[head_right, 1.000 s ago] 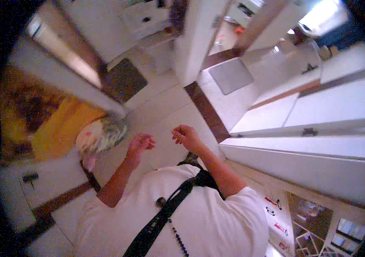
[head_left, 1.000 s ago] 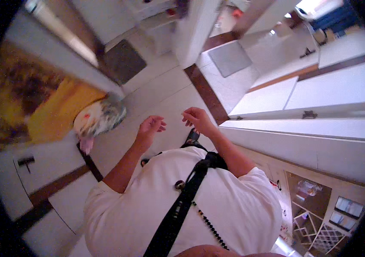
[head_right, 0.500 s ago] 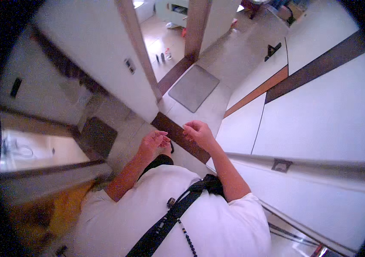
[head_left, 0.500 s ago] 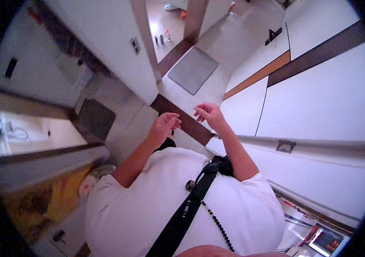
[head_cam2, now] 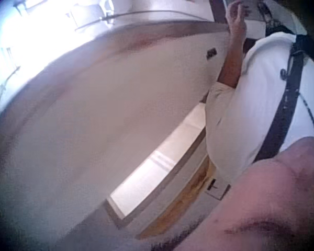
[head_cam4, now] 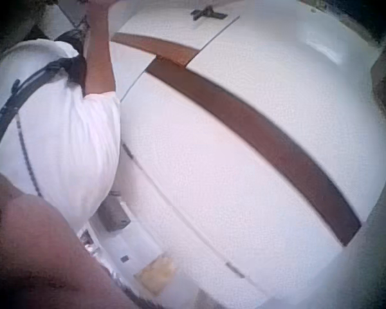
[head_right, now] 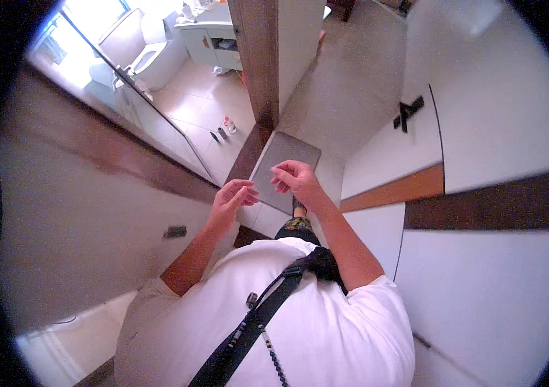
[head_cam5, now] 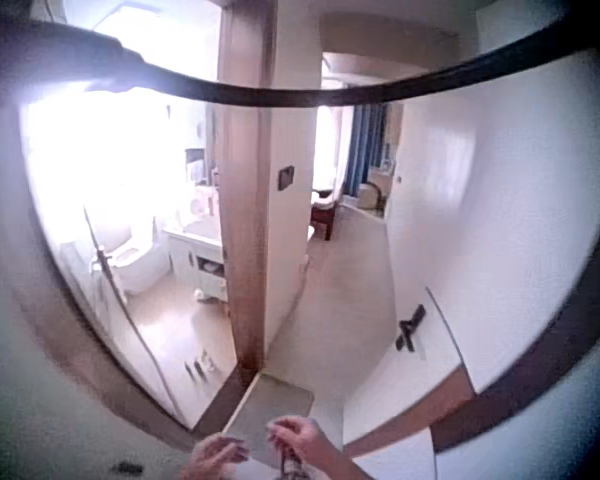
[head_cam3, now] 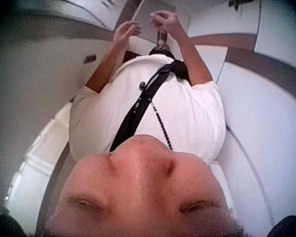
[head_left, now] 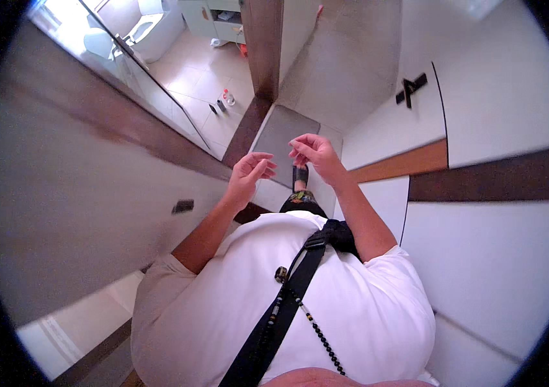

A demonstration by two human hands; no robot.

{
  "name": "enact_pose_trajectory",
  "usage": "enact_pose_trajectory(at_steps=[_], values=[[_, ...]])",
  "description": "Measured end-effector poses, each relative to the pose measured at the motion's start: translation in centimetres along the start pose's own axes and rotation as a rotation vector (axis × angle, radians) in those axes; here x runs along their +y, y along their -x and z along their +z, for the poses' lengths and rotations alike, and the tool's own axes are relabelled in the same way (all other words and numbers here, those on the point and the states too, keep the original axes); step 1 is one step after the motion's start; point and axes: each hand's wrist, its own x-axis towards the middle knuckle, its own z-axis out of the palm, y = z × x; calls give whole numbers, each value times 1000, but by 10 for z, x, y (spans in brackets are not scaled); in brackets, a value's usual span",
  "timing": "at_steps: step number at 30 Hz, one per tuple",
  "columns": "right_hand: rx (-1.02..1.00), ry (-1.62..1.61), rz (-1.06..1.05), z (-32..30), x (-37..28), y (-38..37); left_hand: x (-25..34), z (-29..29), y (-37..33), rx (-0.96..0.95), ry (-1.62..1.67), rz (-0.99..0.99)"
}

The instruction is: The person handles and moves several skincare bottles, tubes, and jars on a bathroom shelf and near the sink, occasionally wiping the surface with a tissue.

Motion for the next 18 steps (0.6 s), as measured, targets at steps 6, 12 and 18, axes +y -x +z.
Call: enact_pose_trajectory(at_steps=[6, 12, 18], values=[[-143, -37, 58, -43, -29, -196, 27, -41, -160, 236, 38, 16], [-259, -64, 112, -49, -84, -357, 87, -78, -268, 498, 127, 121], [-357, -134, 186, 0, -82, -484, 127, -144, -341, 649, 182, 240]])
